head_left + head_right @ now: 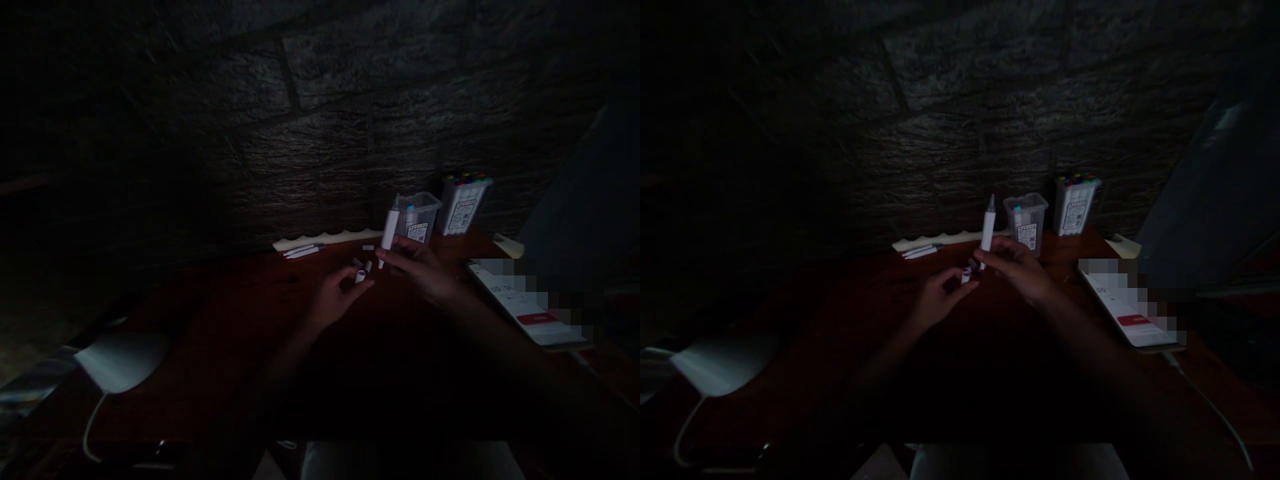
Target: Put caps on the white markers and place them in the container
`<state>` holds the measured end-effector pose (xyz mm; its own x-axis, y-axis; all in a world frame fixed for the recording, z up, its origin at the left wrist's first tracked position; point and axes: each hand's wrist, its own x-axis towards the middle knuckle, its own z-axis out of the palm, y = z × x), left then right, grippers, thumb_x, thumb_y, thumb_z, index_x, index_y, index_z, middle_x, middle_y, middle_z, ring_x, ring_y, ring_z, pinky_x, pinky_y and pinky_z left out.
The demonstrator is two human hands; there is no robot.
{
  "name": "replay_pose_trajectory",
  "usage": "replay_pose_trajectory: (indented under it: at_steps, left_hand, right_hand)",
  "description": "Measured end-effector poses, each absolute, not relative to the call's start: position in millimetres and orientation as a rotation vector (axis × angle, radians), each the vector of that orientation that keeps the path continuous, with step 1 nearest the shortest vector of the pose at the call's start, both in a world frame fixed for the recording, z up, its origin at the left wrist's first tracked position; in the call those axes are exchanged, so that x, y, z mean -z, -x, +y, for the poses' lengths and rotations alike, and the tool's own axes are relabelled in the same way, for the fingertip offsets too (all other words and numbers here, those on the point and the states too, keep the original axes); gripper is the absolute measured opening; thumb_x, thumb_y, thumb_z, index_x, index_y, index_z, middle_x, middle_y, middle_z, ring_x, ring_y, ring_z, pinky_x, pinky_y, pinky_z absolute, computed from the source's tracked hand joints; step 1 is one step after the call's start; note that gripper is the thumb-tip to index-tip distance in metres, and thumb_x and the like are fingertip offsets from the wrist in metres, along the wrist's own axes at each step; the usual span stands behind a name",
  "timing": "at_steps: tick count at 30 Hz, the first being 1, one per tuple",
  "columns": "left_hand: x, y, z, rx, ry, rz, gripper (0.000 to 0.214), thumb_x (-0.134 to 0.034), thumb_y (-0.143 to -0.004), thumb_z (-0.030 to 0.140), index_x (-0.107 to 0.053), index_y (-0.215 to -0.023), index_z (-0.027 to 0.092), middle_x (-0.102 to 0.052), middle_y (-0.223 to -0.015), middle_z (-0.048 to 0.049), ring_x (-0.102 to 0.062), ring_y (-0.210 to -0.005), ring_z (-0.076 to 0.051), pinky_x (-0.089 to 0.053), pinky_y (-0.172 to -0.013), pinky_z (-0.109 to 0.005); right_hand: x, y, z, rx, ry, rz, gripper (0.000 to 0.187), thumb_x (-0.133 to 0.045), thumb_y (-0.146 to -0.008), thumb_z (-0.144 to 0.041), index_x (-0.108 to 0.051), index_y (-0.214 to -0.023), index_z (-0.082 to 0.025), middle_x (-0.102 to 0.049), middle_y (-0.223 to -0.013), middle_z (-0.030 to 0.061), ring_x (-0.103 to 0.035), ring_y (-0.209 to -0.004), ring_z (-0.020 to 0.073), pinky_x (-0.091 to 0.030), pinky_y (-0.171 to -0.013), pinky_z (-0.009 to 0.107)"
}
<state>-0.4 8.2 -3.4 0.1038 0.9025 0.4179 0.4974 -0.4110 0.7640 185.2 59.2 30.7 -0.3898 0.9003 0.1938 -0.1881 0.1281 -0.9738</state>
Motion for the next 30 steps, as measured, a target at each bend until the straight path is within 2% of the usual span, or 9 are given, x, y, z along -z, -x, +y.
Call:
replay_pose_trajectory:
  at_steps: [3, 8, 12, 17, 25, 30]
  left_hand:
    - [-4, -1, 2, -1.322, -1.982, 1.421, 0.02, -0.071, -0.078, 0.039, -0.069, -0.087, 0.021, -0.07, -0.081, -0.0011, -0.06, -0.069, -0.015, -0.046, -0.066, -0.027]
    - [-9, -4, -2, -1.399, -1.985, 1.418, 0.018, -0.073, -0.076, 0.037, -0.068, -0.085, 0.022, -0.072, -0.084, -0.0015, -0.063, -0.074, -0.016, -0.048, -0.07, -0.028]
    - [-7, -5, -1, -1.449, -1.938, 1.426, 0.018, -0.074, -0.075, 0.036, -0.069, -0.085, 0.023, -0.073, -0.085, -0.0016, -0.064, -0.074, -0.017, -0.048, -0.072, -0.029]
    - [-5, -4, 0, -1.489, -1.905, 1.467, 0.02, -0.075, -0.074, 0.037, -0.068, -0.085, 0.022, -0.072, -0.082, -0.0015, -0.065, -0.073, -0.017, -0.048, -0.07, -0.029]
    - [-10, -2, -2, -1.484, -1.933, 1.455, 0.014, -0.074, -0.076, 0.034, -0.069, -0.082, 0.023, -0.072, -0.082, -0.0011, -0.064, -0.072, -0.016, -0.048, -0.073, -0.028]
    - [-10, -3, 0, -1.47, -1.977, 1.468, 0.012, -0.072, -0.077, 0.034, -0.07, -0.082, 0.023, -0.072, -0.081, -0.0011, -0.064, -0.071, -0.016, -0.047, -0.071, -0.027]
  right_hand:
    - [-35, -184, 54, -1.327, 0.73, -1.472, 0.024, -0.076, -0.07, -0.043, -0.065, -0.08, -0.023, -0.066, -0.075, -0.0022, -0.058, -0.064, 0.01, -0.044, -0.054, 0.022]
    - [-40, -181, 46, -1.239, 0.657, -1.466, 0.024, -0.072, -0.075, -0.042, -0.068, -0.093, -0.026, -0.067, -0.077, -0.0019, -0.058, -0.064, 0.011, -0.047, -0.056, 0.024]
    - [-41, -179, 43, -1.093, 0.667, -1.516, 0.025, -0.067, -0.078, -0.048, -0.068, -0.084, -0.023, -0.068, -0.081, 0.0007, -0.062, -0.072, 0.0137, -0.052, -0.065, 0.027]
    - [-36, -178, 39, -0.897, 0.711, -1.62, 0.023, -0.063, -0.083, -0.045, -0.067, -0.087, -0.022, -0.068, -0.078, 0.0013, -0.062, -0.067, 0.0143, -0.051, -0.062, 0.028]
    - [-31, -181, 38, -0.681, 0.691, -1.908, 0.022, -0.058, -0.088, -0.039, -0.068, -0.097, -0.022, -0.071, -0.084, 0.0025, -0.065, -0.076, 0.0173, -0.051, -0.067, 0.03]
    - [-36, -184, 38, -0.46, 0.74, -2.041, 0.024, -0.058, -0.088, -0.04, -0.07, -0.1, -0.022, -0.073, -0.084, 0.003, -0.064, -0.07, 0.0169, -0.048, -0.061, 0.028]
